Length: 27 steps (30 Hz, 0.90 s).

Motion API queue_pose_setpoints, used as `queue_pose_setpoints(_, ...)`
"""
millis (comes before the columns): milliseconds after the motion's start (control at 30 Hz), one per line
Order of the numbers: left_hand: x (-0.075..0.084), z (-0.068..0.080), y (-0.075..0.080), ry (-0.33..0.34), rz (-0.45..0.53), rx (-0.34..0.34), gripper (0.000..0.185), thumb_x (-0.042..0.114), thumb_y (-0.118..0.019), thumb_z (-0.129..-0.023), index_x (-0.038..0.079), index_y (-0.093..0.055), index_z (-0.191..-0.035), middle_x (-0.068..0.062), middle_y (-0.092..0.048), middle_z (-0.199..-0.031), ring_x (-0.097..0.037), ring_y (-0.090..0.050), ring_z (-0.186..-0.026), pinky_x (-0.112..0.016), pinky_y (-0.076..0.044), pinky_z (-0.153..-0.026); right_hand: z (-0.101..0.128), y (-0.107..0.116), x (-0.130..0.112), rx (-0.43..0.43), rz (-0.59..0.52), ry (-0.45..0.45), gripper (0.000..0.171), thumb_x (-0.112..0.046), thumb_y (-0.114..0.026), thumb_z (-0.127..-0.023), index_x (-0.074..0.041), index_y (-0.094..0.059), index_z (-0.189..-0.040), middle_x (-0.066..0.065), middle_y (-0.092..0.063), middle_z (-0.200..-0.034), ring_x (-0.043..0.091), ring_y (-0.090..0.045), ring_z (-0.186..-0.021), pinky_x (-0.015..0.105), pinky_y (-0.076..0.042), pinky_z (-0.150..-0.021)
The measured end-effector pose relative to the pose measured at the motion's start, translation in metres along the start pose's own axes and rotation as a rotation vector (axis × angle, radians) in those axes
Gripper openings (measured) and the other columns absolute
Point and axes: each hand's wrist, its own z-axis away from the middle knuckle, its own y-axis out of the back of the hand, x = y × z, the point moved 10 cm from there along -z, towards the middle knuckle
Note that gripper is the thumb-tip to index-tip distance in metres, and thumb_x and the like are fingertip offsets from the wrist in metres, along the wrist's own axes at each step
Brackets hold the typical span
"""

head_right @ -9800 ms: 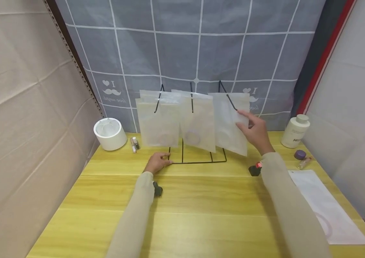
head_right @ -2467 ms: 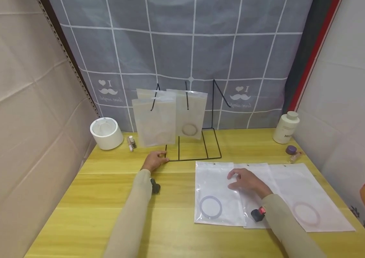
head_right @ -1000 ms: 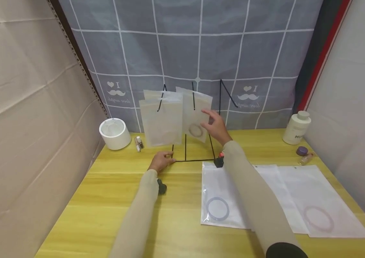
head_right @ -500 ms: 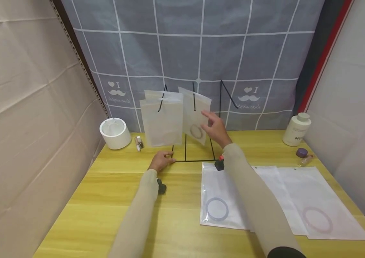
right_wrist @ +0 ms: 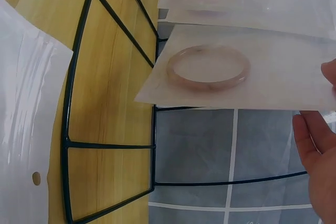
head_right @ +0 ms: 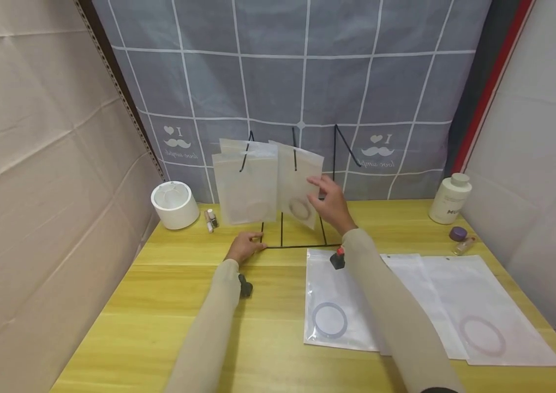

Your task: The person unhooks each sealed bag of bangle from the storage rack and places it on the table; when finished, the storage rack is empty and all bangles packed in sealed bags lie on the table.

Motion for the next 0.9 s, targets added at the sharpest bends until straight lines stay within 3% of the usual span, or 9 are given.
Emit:
queue_pose_setpoints(67,-0.001,-0.001,0.0,0.003,-0.001,0.002,0.046,0.026,-0.074,-0.093,0.016,-0.065,-0.137,-0.013,-0.055,-0.147,-0.036,-0.047,-0.139,-0.054,-0.039,-0.113,0.002,0.003,-0.005,0.034,0.014,0.027,0.038,-0.002,-0.071,-0.092,-0.001,-0.068,-0.13,0.017,-0.061,-0.111,0.029,-0.06,-0.091,0.049,-0.056,-0.087)
queue_pose_setpoints(133,-0.002,-0.001,-0.001,0.002,0.003,0.002,0.046,0.026,-0.074,-0.093,0.016,-0.065,-0.137,-0.013,-0.055,-0.147,-0.036,-0.047,-0.139,-0.054,-0.039,-0.113,0.005,0.007,-0.01,0.071,0.03,0.058,0.035,-0.002,-0.072,-0.091,-0.001,-0.07,-0.126,0.015,-0.062,-0.102,0.024,-0.057,-0.082,0.037,-0.056,-0.08)
queue_pose_setpoints(300,-0.003,0.001,0.001,0.004,0.009,0.005,0.046,0.026,-0.074,-0.094,0.017,-0.065,-0.137,-0.013,-0.055,-0.148,-0.037,-0.046,-0.139,-0.055,-0.039,-0.112,0.014,0.012,-0.023,0.106,0.063,0.128,0.03,-0.001,-0.073,-0.091,-0.002,-0.073,-0.121,0.012,-0.061,-0.086,0.015,-0.05,-0.067,0.014,-0.042,-0.062)
queue_pose_setpoints(433,-0.002,0.0,0.002,-0.001,0.009,0.011,0.046,0.026,-0.074,-0.093,0.016,-0.065,-0.137,-0.014,-0.055,-0.147,-0.037,-0.046,-0.139,-0.054,-0.039,-0.113,0.021,0.015,-0.031,0.086,0.102,0.149,0.032,0.0,-0.073,-0.091,-0.002,-0.073,-0.123,0.012,-0.067,-0.091,0.014,-0.055,-0.068,0.011,-0.047,-0.064)
queue_pose_setpoints(667,-0.009,-0.005,-0.001,0.026,0.015,0.0,0.046,0.028,-0.075,-0.092,0.018,-0.066,-0.136,-0.011,-0.055,-0.147,-0.036,-0.047,-0.139,-0.054,-0.04,-0.113,0.038,0.026,-0.042,0.06,0.137,0.148,0.035,0.003,-0.072,-0.09,-0.004,-0.072,-0.124,0.012,-0.072,-0.115,0.015,-0.059,-0.072,0.008,-0.048,-0.066)
queue_pose_setpoints(900,-0.004,-0.002,-0.002,0.013,0.024,0.003,0.045,0.026,-0.075,-0.093,0.016,-0.066,-0.136,-0.013,-0.057,-0.145,-0.037,-0.051,-0.135,-0.054,-0.042,-0.111,0.055,0.042,-0.063,0.045,0.133,0.226,0.035,0.007,-0.074,-0.086,-0.003,-0.075,-0.119,0.013,-0.074,-0.111,0.013,-0.065,-0.07,0.006,-0.048,-0.066)
